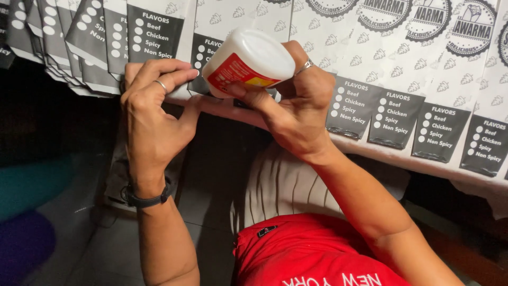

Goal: Applying glue to the edges of paper shawarma wraps and folding them into their final shape.

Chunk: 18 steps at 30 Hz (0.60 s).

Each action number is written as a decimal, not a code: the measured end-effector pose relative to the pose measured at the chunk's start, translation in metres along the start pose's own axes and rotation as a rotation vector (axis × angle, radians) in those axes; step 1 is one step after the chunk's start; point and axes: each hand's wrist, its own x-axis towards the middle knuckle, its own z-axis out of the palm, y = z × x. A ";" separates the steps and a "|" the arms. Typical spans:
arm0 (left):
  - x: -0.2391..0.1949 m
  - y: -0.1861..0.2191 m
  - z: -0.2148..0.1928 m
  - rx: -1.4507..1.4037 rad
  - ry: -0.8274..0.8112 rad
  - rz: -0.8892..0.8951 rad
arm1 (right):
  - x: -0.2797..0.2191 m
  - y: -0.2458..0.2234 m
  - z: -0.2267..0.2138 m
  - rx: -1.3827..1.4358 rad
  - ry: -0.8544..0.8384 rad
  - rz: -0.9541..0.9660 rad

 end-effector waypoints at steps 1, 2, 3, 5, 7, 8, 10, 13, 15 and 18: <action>0.000 0.000 -0.001 -0.014 -0.023 -0.002 | 0.001 -0.001 0.002 -0.022 0.002 0.006; -0.001 0.000 -0.002 -0.013 -0.023 -0.003 | 0.003 -0.002 0.007 -0.021 0.001 0.006; -0.001 0.000 -0.003 -0.016 -0.034 -0.009 | 0.006 -0.004 0.012 0.026 -0.017 0.012; -0.001 -0.001 -0.004 -0.020 -0.042 -0.011 | 0.011 -0.006 0.019 0.071 -0.033 0.014; -0.001 0.000 -0.005 0.002 -0.064 -0.040 | 0.016 -0.008 0.026 0.025 -0.056 -0.055; -0.001 0.000 -0.006 0.001 -0.065 -0.040 | 0.015 -0.010 0.024 0.025 -0.056 -0.054; -0.001 0.000 -0.006 -0.011 -0.058 -0.035 | 0.015 -0.015 0.021 0.116 -0.081 0.037; 0.000 -0.001 -0.005 -0.015 -0.049 0.004 | 0.006 -0.008 0.003 0.047 -0.030 0.052; 0.001 -0.001 -0.001 -0.020 -0.025 0.007 | 0.002 -0.009 -0.008 0.054 -0.021 0.066; 0.000 -0.001 0.005 -0.016 0.025 -0.004 | -0.004 -0.005 -0.012 0.125 0.038 0.089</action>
